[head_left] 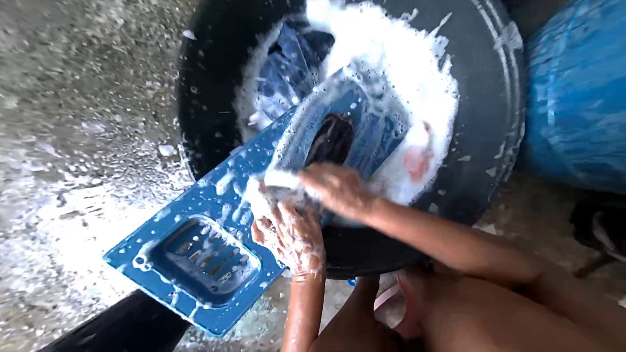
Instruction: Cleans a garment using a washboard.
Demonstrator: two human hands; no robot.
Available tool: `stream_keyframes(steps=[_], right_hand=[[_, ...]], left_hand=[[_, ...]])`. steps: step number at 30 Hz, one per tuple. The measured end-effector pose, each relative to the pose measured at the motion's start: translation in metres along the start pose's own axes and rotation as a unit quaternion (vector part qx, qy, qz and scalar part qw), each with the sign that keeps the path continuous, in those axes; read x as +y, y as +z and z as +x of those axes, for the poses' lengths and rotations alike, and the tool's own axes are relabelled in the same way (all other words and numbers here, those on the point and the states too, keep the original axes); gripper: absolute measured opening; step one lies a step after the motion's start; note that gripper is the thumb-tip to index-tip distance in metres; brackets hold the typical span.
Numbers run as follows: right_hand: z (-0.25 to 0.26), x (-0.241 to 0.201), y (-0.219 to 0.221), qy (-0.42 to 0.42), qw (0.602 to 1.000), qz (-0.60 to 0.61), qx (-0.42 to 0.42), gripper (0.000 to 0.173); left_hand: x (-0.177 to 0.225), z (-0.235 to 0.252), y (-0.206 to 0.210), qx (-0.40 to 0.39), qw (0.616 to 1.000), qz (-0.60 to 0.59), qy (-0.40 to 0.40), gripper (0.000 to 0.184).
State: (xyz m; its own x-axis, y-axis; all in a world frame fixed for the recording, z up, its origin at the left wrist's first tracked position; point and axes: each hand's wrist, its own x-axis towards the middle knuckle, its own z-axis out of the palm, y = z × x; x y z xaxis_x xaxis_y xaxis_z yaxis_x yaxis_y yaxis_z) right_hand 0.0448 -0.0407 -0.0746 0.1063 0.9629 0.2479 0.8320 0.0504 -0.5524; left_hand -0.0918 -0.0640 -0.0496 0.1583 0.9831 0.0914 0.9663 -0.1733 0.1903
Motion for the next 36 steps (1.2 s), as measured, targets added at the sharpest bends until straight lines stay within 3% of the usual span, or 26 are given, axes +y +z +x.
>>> stream_keyframes(steps=[1, 3, 5, 6, 9, 10, 12, 14, 16, 19, 21, 23, 25, 26, 29, 32, 36], right_hand=[[0.004, 0.018, 0.001, 0.012, 1.0, -0.019, -0.004, 0.028], [0.039, 0.067, -0.012, 0.126, 0.985, -0.103, -0.056, 0.036], [0.068, 0.083, -0.029, 0.213, 0.965, -0.133, -0.07, 0.043], [0.071, 0.068, -0.034, 0.207, 0.969, -0.122, -0.049, 0.043], [0.008, -0.015, -0.009, 0.045, 0.999, -0.006, -0.001, 0.031], [-0.001, -0.014, 0.0, 0.009, 1.0, 0.016, 0.0, 0.027], [0.013, 0.03, -0.005, 0.048, 0.998, -0.037, -0.028, 0.031], [0.05, 0.082, -0.02, 0.162, 0.978, -0.118, -0.059, 0.04], [0.07, 0.083, -0.036, 0.219, 0.965, -0.134, -0.052, 0.042], [0.018, -0.004, -0.02, 0.075, 0.997, -0.005, -0.013, 0.033], [0.001, -0.005, -0.002, -0.002, 0.999, 0.041, -0.001, 0.027], [0.02, 0.052, -0.013, 0.075, 0.995, -0.049, -0.04, 0.031], [0.056, 0.115, -0.046, 0.253, 0.95, -0.131, -0.131, 0.046], [0.069, 0.138, -0.064, 0.314, 0.93, -0.137, -0.134, 0.049], [0.063, 0.158, -0.09, 0.337, 0.932, -0.119, -0.066, 0.042], [0.036, 0.178, -0.077, 0.373, 0.919, -0.115, -0.057, 0.042], [0.023, 0.197, -0.079, 0.435, 0.899, -0.01, -0.05, 0.043]], left_hand=[[-0.001, -0.002, 0.0, -0.007, 1.0, -0.002, -0.002, 0.037], [-0.001, -0.003, 0.001, -0.001, 1.0, 0.001, -0.001, 0.038], [0.002, 0.002, 0.002, 0.013, 1.0, 0.01, 0.003, 0.041], [0.004, 0.004, 0.004, 0.019, 1.0, 0.007, 0.005, 0.042], [-0.001, -0.001, 0.001, 0.007, 1.0, 0.011, 0.004, 0.034], [-0.002, -0.001, 0.001, 0.004, 1.0, 0.002, 0.008, 0.035], [-0.004, -0.003, 0.001, 0.003, 1.0, -0.012, 0.015, 0.04], [-0.004, -0.002, 0.002, 0.016, 1.0, -0.013, 0.022, 0.04], [0.001, 0.003, 0.002, 0.018, 1.0, -0.02, 0.013, 0.039], [-0.002, 0.001, 0.002, 0.015, 1.0, -0.022, -0.009, 0.042], [-0.003, 0.003, 0.003, 0.016, 1.0, -0.022, -0.012, 0.045], [-0.004, 0.001, 0.0, 0.003, 1.0, -0.016, 0.001, 0.043], [-0.001, 0.004, -0.004, -0.004, 0.999, -0.014, 0.032, 0.04], [0.001, 0.01, -0.005, -0.001, 0.998, -0.029, 0.048, 0.037], [0.016, 0.04, -0.011, -0.026, 0.988, -0.139, 0.058, 0.024], [0.045, 0.092, -0.04, -0.103, 0.963, -0.245, 0.039, 0.028], [0.085, 0.139, -0.096, -0.046, 0.921, -0.266, 0.28, 0.018]])
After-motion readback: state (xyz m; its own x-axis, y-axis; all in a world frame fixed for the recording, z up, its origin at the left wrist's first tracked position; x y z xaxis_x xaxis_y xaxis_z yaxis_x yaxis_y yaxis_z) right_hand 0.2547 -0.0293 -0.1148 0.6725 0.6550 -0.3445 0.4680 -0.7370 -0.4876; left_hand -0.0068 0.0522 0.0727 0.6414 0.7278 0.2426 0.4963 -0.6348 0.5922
